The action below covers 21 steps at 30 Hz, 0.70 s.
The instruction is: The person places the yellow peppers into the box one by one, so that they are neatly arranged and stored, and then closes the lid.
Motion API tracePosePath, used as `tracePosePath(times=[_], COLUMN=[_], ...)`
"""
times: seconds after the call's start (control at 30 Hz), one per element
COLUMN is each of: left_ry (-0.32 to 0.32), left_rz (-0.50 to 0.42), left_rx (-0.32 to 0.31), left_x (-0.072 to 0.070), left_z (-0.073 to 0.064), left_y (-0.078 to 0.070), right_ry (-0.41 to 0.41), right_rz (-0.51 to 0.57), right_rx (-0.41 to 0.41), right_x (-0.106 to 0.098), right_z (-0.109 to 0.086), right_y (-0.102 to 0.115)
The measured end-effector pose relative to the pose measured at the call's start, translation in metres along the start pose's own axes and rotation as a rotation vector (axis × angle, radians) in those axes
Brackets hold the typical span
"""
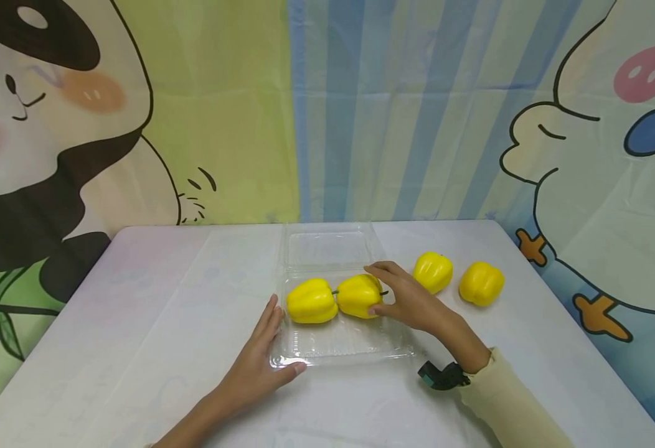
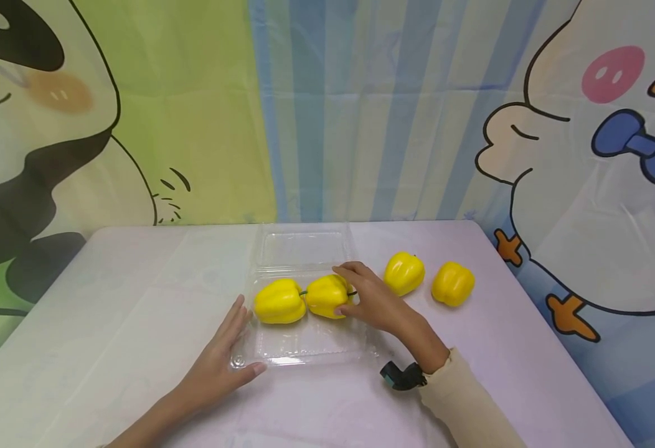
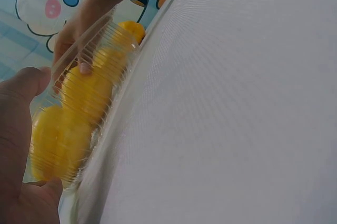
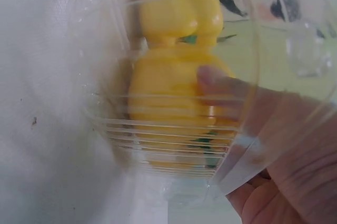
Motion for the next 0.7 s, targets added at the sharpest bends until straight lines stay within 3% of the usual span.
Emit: tracePosePath(times=[0.33, 0.7], left_ry=[-0.003, -0.007], left_rz=[-0.005, -0.022], left_rx=[0.019, 0.033], left_x=[0.0, 0.001], left_z=[0.001, 0.001], left_y=[-0.002, -0.003], right_ry=[-0.01, -0.148], right_rz=[0.059, 0.073], right_rx=[-0.035, -0.049], right_x=[-0.005, -0.028], right_z=[-0.003, -0.012], right_y=[-0.002, -0.02])
Point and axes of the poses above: each hand's wrist, its own z-axis towards the middle knuckle, its own x-axis out of the palm, y = z × x, the point moved 7 cm from there along z, towards the middle knuckle, and after that the axes turned 2 degrees about z, right-handed, at the moved point
